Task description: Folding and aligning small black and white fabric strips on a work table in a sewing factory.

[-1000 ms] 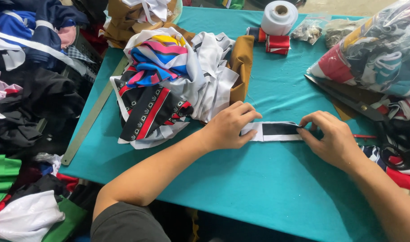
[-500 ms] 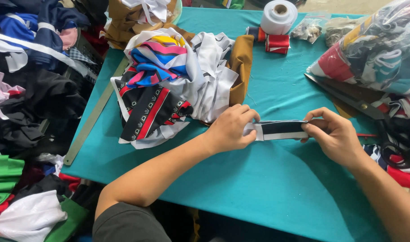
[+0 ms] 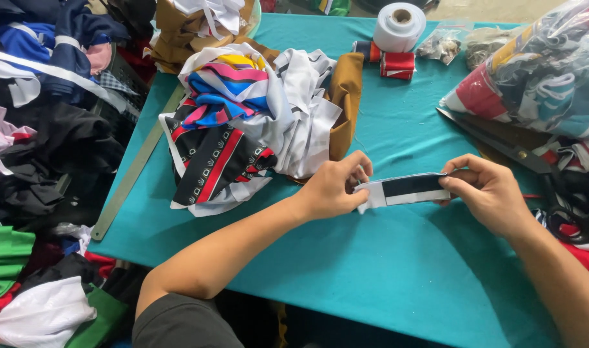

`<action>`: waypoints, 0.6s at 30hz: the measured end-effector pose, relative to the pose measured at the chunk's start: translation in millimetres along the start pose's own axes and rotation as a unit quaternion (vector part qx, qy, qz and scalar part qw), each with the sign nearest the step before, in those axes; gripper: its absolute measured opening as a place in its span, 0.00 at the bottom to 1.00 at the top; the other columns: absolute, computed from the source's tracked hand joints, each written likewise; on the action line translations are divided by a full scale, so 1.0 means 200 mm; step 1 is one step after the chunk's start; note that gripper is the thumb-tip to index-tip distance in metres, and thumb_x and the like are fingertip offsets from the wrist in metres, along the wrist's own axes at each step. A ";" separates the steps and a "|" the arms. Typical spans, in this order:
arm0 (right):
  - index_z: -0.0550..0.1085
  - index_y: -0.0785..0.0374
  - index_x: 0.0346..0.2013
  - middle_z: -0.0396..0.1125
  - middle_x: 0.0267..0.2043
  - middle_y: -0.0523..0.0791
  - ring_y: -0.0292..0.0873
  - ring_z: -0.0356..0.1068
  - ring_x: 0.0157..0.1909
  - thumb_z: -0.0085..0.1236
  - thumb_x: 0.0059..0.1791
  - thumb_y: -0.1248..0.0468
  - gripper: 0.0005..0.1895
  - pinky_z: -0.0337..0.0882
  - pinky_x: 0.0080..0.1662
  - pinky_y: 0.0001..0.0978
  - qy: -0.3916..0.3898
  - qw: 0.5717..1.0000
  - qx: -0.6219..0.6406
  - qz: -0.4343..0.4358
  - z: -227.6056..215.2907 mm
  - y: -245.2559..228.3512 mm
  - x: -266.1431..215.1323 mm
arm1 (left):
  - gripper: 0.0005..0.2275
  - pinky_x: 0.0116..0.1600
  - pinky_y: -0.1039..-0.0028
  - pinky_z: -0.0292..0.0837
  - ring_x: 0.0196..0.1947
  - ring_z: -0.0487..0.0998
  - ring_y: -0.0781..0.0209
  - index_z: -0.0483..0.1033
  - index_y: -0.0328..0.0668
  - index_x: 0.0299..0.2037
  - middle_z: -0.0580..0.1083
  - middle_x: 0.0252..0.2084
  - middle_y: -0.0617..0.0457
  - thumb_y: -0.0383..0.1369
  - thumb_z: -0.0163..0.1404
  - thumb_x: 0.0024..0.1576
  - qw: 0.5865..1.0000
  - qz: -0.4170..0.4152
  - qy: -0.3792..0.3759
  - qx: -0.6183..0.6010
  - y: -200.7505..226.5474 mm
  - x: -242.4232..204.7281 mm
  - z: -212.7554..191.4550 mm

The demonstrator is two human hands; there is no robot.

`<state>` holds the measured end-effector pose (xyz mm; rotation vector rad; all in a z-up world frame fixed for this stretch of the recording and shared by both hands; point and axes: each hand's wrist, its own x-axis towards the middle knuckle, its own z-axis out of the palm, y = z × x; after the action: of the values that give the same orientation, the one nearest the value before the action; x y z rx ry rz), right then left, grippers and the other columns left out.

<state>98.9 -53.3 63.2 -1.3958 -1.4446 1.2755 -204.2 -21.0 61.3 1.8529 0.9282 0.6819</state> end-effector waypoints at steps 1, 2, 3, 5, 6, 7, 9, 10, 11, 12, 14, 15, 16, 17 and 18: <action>0.74 0.69 0.41 0.75 0.27 0.53 0.43 0.75 0.29 0.57 0.53 0.70 0.04 0.76 0.43 0.31 0.000 1.000 0.000 0.000 0.00 -0.02 0.00 | 0.12 0.32 0.76 0.70 0.22 0.69 0.65 0.66 0.46 0.41 0.75 0.32 0.52 0.28 0.53 0.49 1.000 0.000 0.000 0.000 0.03 -0.01 -0.01; 0.75 0.69 0.42 0.76 0.27 0.54 0.44 0.75 0.30 0.58 0.53 0.70 0.05 0.75 0.43 0.30 0.010 0.999 -0.027 0.019 0.00 -0.05 0.00 | 0.10 0.34 0.79 0.73 0.23 0.73 0.67 0.69 0.44 0.41 0.78 0.31 0.52 0.28 0.54 0.50 0.999 -0.036 -0.012 -0.019 0.05 -0.01 -0.02; 0.77 0.68 0.42 0.76 0.27 0.54 0.44 0.76 0.30 0.59 0.52 0.70 0.05 0.74 0.44 0.29 0.019 0.998 -0.055 0.038 0.00 -0.07 0.00 | 0.09 0.36 0.81 0.75 0.24 0.76 0.69 0.72 0.43 0.41 0.82 0.29 0.52 0.29 0.54 0.51 0.996 -0.072 -0.025 -0.038 0.08 -0.01 -0.03; 0.77 0.68 0.42 0.77 0.29 0.54 0.44 0.76 0.30 0.59 0.52 0.70 0.05 0.74 0.44 0.29 0.028 0.995 -0.074 0.053 0.01 -0.10 0.00 | 0.07 0.37 0.81 0.77 0.25 0.79 0.68 0.75 0.43 0.39 0.83 0.31 0.51 0.30 0.55 0.52 0.994 -0.090 -0.028 -0.048 0.10 -0.01 -0.03; 0.78 0.67 0.43 0.78 0.31 0.54 0.44 0.77 0.31 0.60 0.52 0.69 0.06 0.74 0.44 0.29 0.040 0.993 -0.093 0.069 0.02 -0.11 0.00 | 0.05 0.39 0.82 0.80 0.25 0.81 0.67 0.77 0.44 0.36 0.83 0.32 0.51 0.31 0.56 0.52 0.992 -0.107 -0.035 -0.058 0.11 -0.01 -0.02; 0.78 0.67 0.43 0.78 0.31 0.54 0.44 0.77 0.31 0.60 0.52 0.69 0.06 0.74 0.44 0.29 0.040 0.992 -0.093 0.070 0.02 -0.11 0.00 | 0.05 0.39 0.82 0.80 0.25 0.81 0.67 0.77 0.44 0.36 0.83 0.32 0.51 0.31 0.56 0.52 0.992 -0.108 -0.035 -0.058 0.12 -0.02 -0.03; 0.79 0.68 0.42 0.78 0.29 0.54 0.44 0.78 0.30 0.61 0.51 0.69 0.06 0.73 0.45 0.27 0.060 0.990 -0.100 0.078 0.03 -0.13 -0.01 | 0.04 0.36 0.83 0.78 0.22 0.81 0.68 0.78 0.42 0.33 0.81 0.26 0.54 0.31 0.59 0.54 0.992 -0.102 -0.039 -0.056 0.13 -0.02 -0.04; 0.79 0.68 0.42 0.78 0.29 0.54 0.44 0.78 0.30 0.61 0.51 0.69 0.06 0.73 0.45 0.27 0.062 0.990 -0.100 0.078 0.03 -0.14 -0.01 | 0.04 0.36 0.83 0.78 0.22 0.81 0.68 0.78 0.42 0.33 0.81 0.26 0.54 0.31 0.59 0.54 0.992 -0.101 -0.041 -0.056 0.11 -0.01 -0.03; 0.79 0.68 0.43 0.78 0.30 0.54 0.45 0.78 0.31 0.62 0.51 0.69 0.07 0.73 0.45 0.28 0.061 0.989 -0.104 0.087 0.03 -0.14 0.00 | 0.05 0.35 0.83 0.76 0.22 0.81 0.70 0.76 0.44 0.32 0.81 0.24 0.55 0.32 0.59 0.54 0.995 -0.086 -0.037 -0.033 0.10 -0.01 -0.02; 0.80 0.69 0.43 0.78 0.30 0.54 0.45 0.78 0.31 0.63 0.50 0.69 0.08 0.73 0.44 0.28 0.059 0.988 -0.108 0.097 0.02 -0.15 0.00 | 0.05 0.34 0.83 0.74 0.22 0.80 0.72 0.75 0.45 0.32 0.81 0.23 0.57 0.33 0.59 0.53 0.997 -0.071 -0.034 -0.010 0.08 -0.01 -0.01; 0.80 0.68 0.43 0.78 0.30 0.53 0.45 0.78 0.31 0.63 0.50 0.69 0.08 0.73 0.44 0.27 0.058 0.987 -0.116 0.097 0.02 -0.14 -0.01 | 0.06 0.31 0.81 0.71 0.21 0.77 0.71 0.74 0.46 0.33 0.79 0.22 0.58 0.33 0.60 0.53 0.999 -0.030 -0.028 0.021 0.02 -0.01 0.01; 0.80 0.68 0.43 0.78 0.29 0.52 0.44 0.78 0.31 0.63 0.50 0.68 0.08 0.72 0.44 0.27 0.056 0.986 -0.125 0.096 0.02 -0.14 0.00 | 0.08 0.28 0.79 0.68 0.20 0.74 0.69 0.73 0.46 0.34 0.77 0.21 0.58 0.33 0.61 0.52 0.998 0.010 -0.022 0.052 -0.01 -0.01 0.02; 0.80 0.68 0.43 0.78 0.29 0.52 0.44 0.78 0.31 0.63 0.50 0.68 0.08 0.72 0.44 0.27 0.055 0.986 -0.125 0.096 0.02 -0.14 0.00 | 0.08 0.28 0.79 0.68 0.20 0.74 0.69 0.73 0.46 0.34 0.77 0.21 0.58 0.33 0.61 0.52 0.998 0.009 -0.021 0.051 -0.01 -0.01 0.01; 0.80 0.68 0.43 0.78 0.30 0.52 0.44 0.78 0.31 0.63 0.50 0.68 0.08 0.73 0.43 0.28 0.055 0.985 -0.133 0.099 0.02 -0.14 0.00 | 0.08 0.30 0.79 0.69 0.21 0.74 0.69 0.73 0.46 0.35 0.78 0.22 0.58 0.33 0.61 0.52 0.998 0.003 -0.039 0.051 0.00 -0.01 0.01; 0.80 0.68 0.43 0.79 0.31 0.52 0.44 0.79 0.32 0.63 0.51 0.68 0.07 0.73 0.43 0.28 0.054 0.983 -0.141 0.101 0.01 -0.13 0.00 | 0.09 0.31 0.79 0.70 0.21 0.75 0.68 0.73 0.46 0.36 0.78 0.23 0.57 0.34 0.61 0.53 0.997 -0.002 -0.058 0.052 0.00 0.00 0.00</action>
<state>89.8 -51.5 88.5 -1.8102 -1.4808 1.1261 -204.4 -22.1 61.9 1.9598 0.9054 0.5275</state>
